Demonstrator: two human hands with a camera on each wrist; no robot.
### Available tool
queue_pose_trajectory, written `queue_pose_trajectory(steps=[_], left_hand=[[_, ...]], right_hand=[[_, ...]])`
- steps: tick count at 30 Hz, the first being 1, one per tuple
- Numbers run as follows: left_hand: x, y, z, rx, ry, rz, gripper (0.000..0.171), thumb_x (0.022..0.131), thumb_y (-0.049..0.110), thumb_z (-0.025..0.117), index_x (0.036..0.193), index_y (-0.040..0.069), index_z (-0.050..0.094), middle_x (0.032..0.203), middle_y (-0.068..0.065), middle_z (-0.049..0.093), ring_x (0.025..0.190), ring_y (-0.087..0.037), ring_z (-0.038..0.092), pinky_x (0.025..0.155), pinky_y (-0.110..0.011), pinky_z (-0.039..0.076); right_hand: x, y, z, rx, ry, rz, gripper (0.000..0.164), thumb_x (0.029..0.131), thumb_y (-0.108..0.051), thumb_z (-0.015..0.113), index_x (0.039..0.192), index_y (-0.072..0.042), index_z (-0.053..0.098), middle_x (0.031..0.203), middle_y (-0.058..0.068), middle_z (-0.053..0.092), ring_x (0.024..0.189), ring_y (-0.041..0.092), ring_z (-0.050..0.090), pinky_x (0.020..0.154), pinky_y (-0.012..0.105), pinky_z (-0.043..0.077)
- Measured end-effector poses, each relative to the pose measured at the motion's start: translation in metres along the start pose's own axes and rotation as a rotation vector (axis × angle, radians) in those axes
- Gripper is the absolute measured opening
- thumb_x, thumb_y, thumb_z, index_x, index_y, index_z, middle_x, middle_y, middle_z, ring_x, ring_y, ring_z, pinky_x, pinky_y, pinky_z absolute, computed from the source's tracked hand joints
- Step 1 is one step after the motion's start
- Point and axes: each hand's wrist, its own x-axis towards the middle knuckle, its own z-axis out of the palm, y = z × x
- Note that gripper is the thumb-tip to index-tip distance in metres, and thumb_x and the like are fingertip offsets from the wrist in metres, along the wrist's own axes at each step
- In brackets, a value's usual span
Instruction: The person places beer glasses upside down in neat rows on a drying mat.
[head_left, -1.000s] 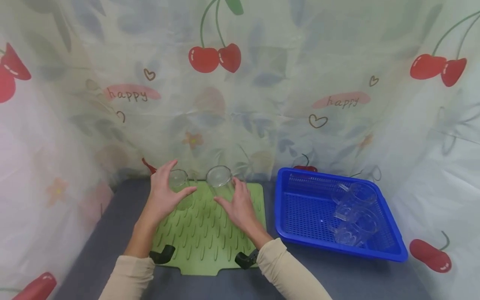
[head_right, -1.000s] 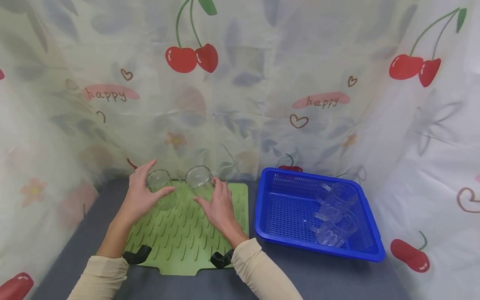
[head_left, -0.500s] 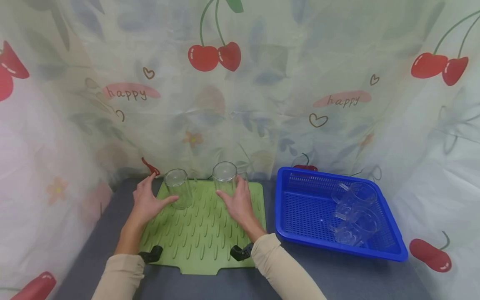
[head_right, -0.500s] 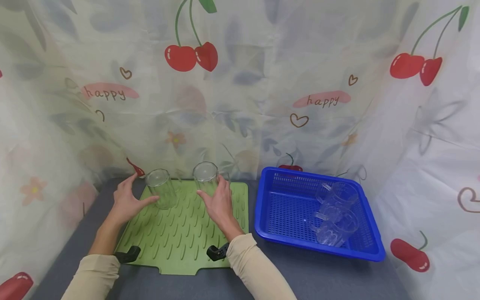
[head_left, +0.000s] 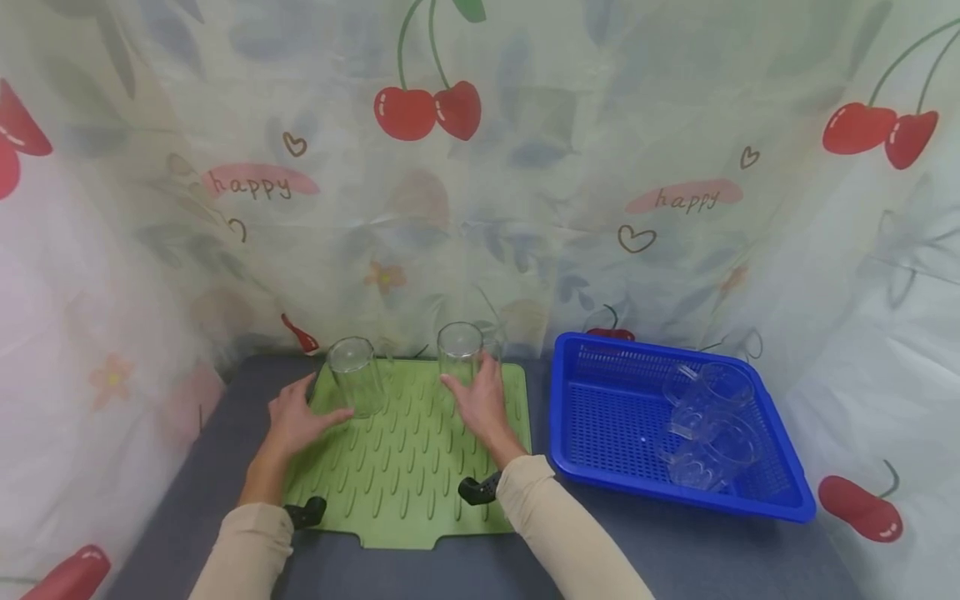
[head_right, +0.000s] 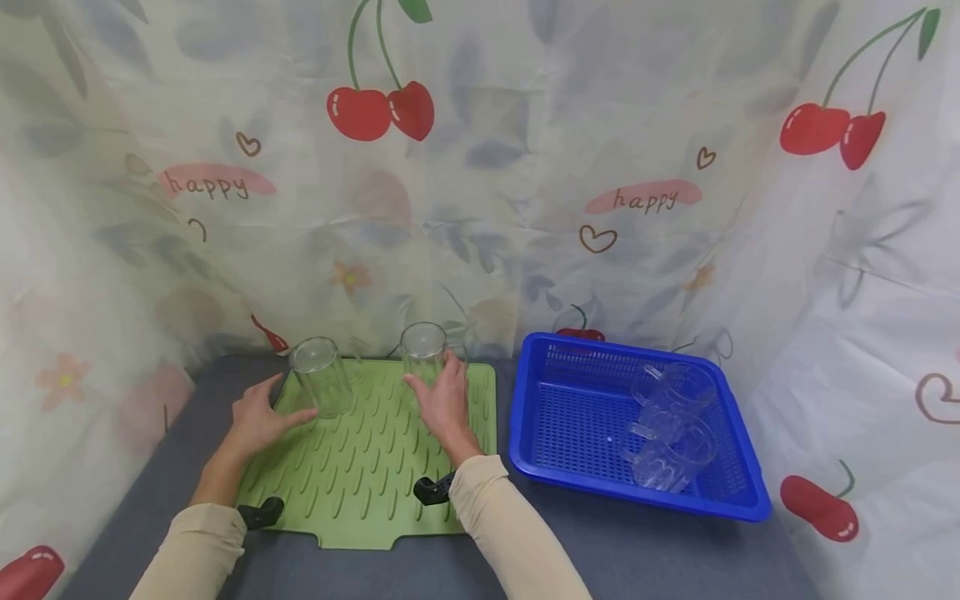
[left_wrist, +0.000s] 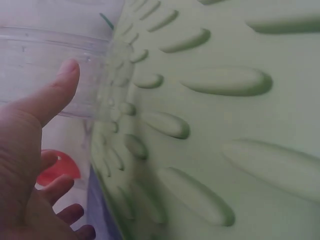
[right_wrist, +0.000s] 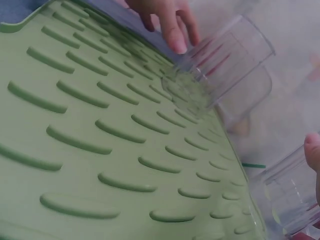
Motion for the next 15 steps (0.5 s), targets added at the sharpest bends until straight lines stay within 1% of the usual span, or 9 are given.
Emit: queue_pose_trajectory(steps=[5, 8, 10, 15], left_hand=[[0.002, -0.012, 0.009, 0.001, -0.029, -0.006, 0.109, 0.085, 0.055, 0.078, 0.158, -0.007, 0.026, 0.160, -0.037, 0.024, 0.147, -0.055, 0.020, 0.118, -0.071, 0.013], [0.000, -0.015, 0.014, -0.013, -0.054, -0.018, 0.109, 0.084, 0.056, 0.079, 0.158, -0.005, 0.027, 0.162, -0.036, 0.021, 0.148, -0.056, 0.016, 0.117, -0.072, 0.015], [-0.001, -0.016, 0.016, -0.018, -0.073, -0.027, 0.110, 0.083, 0.056, 0.079, 0.158, -0.004, 0.027, 0.163, -0.036, 0.018, 0.148, -0.058, 0.013, 0.117, -0.073, 0.017], [-0.006, -0.015, 0.015, -0.026, -0.098, -0.031, 0.109, 0.082, 0.053, 0.082, 0.158, -0.004, 0.028, 0.163, -0.036, 0.016, 0.148, -0.060, 0.011, 0.115, -0.076, 0.019]], right_hand=[[0.003, 0.001, 0.007, 0.029, 0.006, 0.053, 0.091, 0.089, -0.044, 0.078, 0.156, -0.003, 0.032, 0.152, 0.021, 0.045, 0.142, 0.039, 0.047, 0.119, 0.052, 0.040], [0.003, 0.003, 0.010, 0.044, 0.011, 0.061, 0.090, 0.090, -0.042, 0.078, 0.157, -0.004, 0.032, 0.152, 0.022, 0.044, 0.142, 0.039, 0.046, 0.119, 0.053, 0.039], [0.002, 0.004, 0.010, 0.050, 0.011, 0.065, 0.089, 0.090, -0.041, 0.077, 0.157, -0.004, 0.031, 0.152, 0.021, 0.044, 0.142, 0.039, 0.046, 0.119, 0.053, 0.039], [0.002, 0.008, 0.011, 0.042, 0.020, 0.069, 0.089, 0.091, -0.040, 0.077, 0.157, -0.003, 0.031, 0.154, 0.022, 0.042, 0.143, 0.040, 0.046, 0.120, 0.054, 0.039]])
